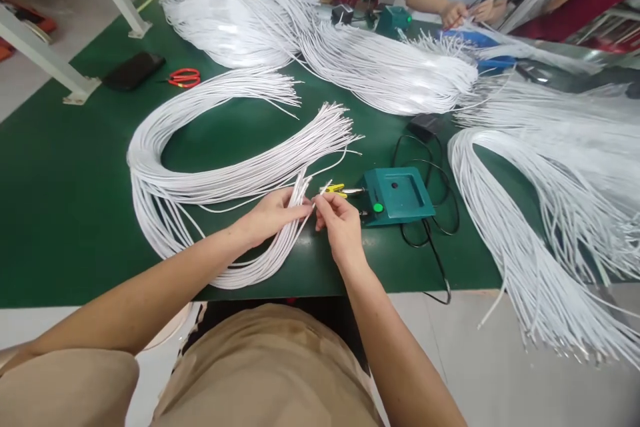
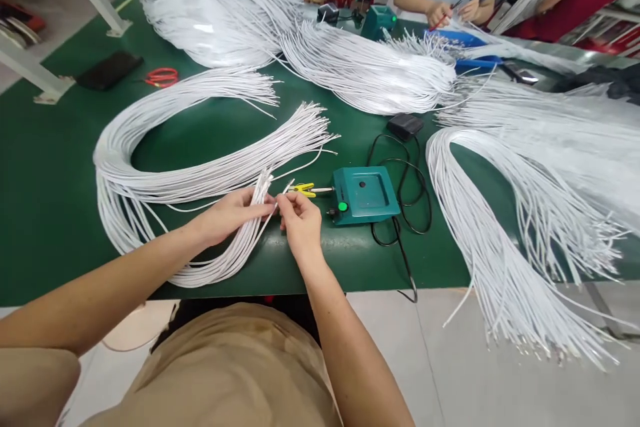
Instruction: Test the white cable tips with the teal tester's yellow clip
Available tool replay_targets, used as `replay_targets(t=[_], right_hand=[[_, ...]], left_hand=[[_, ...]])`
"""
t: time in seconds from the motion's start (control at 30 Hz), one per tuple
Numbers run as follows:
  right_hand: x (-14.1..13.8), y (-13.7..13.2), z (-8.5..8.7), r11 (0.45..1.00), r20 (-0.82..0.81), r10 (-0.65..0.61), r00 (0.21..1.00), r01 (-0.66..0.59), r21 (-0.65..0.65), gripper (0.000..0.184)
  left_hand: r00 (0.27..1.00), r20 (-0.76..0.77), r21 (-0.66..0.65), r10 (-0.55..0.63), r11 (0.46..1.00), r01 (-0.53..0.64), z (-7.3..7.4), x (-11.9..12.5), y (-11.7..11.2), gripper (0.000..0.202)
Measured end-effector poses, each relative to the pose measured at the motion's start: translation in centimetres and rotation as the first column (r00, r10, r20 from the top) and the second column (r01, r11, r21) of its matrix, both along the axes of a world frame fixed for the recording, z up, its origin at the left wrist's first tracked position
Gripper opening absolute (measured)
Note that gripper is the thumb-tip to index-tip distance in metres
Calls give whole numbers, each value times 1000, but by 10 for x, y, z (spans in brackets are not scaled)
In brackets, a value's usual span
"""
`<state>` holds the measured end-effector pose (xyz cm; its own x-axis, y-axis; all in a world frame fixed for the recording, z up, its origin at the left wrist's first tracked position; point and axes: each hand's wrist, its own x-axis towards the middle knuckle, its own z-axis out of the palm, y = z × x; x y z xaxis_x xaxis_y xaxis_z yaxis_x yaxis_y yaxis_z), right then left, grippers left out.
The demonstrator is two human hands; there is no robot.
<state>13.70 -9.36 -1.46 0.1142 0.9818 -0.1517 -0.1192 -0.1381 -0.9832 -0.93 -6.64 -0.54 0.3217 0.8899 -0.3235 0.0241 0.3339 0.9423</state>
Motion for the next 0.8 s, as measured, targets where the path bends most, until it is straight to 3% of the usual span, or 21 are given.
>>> replay_targets(t=[0.1,0.23,0.33,0.53,0.7,0.8], right_hand=[[-1,0,1,999,-15,28,999,-28,-28,22],[-3,-3,-2,997,-123,24,992,-33,-73,20],[-1,-3,-1,991,-251,-26,968,-8,-133,22],[10,11,9,984,-307,-25,952,-32,-177,21],[14,29,21,987,-347,-160,924,140,-81,22],[10,25,25,976,-258,-218,941,216,-39,27]], left_hand=[[1000,1,58,22,998,-22,3,-7,12,27],[976,86,-6,-198,980,200,4,-6,23,30],[960,116,-62,-254,963,262,0,-1,24,28],[985,-17,42,-172,984,173,-7,4,19,30],[995,2,15,-100,995,100,-11,0,16,35],[997,-8,12,-82,997,82,-13,-3,14,36]])
